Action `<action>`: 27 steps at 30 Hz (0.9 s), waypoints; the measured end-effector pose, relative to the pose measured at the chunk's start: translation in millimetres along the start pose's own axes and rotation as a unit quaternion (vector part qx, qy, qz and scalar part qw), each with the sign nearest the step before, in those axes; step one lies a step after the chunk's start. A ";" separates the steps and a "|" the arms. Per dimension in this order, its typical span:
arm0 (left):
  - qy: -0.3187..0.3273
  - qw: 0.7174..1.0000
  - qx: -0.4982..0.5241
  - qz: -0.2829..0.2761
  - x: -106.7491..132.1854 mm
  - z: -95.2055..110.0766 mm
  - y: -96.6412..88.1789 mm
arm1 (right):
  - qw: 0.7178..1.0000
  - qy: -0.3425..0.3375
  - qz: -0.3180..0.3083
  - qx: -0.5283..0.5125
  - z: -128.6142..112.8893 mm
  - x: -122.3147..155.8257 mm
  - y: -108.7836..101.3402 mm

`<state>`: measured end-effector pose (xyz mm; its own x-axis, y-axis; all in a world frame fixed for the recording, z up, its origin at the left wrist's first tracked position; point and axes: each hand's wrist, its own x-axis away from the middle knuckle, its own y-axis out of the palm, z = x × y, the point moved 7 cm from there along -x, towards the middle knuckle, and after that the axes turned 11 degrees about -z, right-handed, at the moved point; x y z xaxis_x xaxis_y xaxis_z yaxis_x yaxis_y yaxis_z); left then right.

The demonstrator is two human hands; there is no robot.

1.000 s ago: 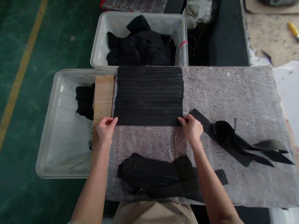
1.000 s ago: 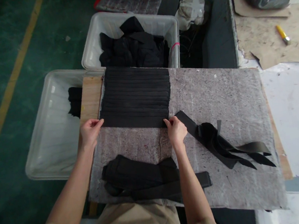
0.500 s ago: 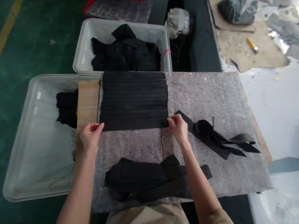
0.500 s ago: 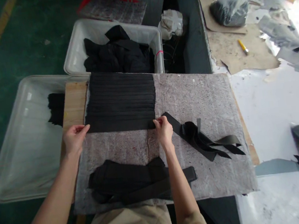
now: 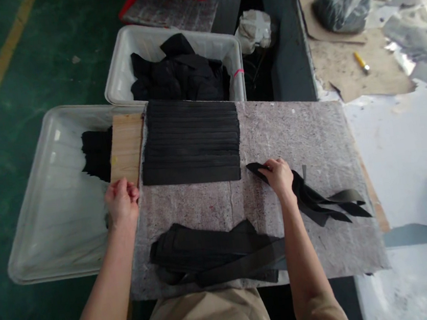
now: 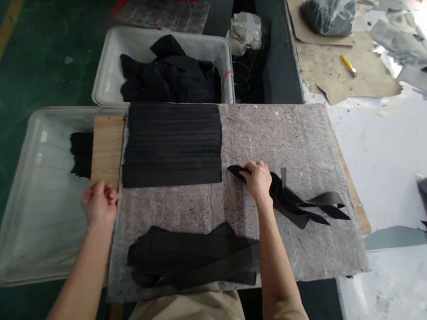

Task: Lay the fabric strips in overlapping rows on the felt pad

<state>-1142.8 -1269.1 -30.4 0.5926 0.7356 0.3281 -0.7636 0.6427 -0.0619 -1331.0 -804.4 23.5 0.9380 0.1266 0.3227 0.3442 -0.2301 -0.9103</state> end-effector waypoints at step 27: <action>0.023 0.950 -0.232 -0.207 41.0 20.2 22.7 | 0.945 -0.144 -0.217 -0.199 -50.6 37.0 51.7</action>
<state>-1141.0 -1228.7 0.6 0.8361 0.4016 0.3738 -0.2746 0.8961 -0.3487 -1276.4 -860.4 1.5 0.6741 0.5365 0.5076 0.7363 -0.4335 -0.5196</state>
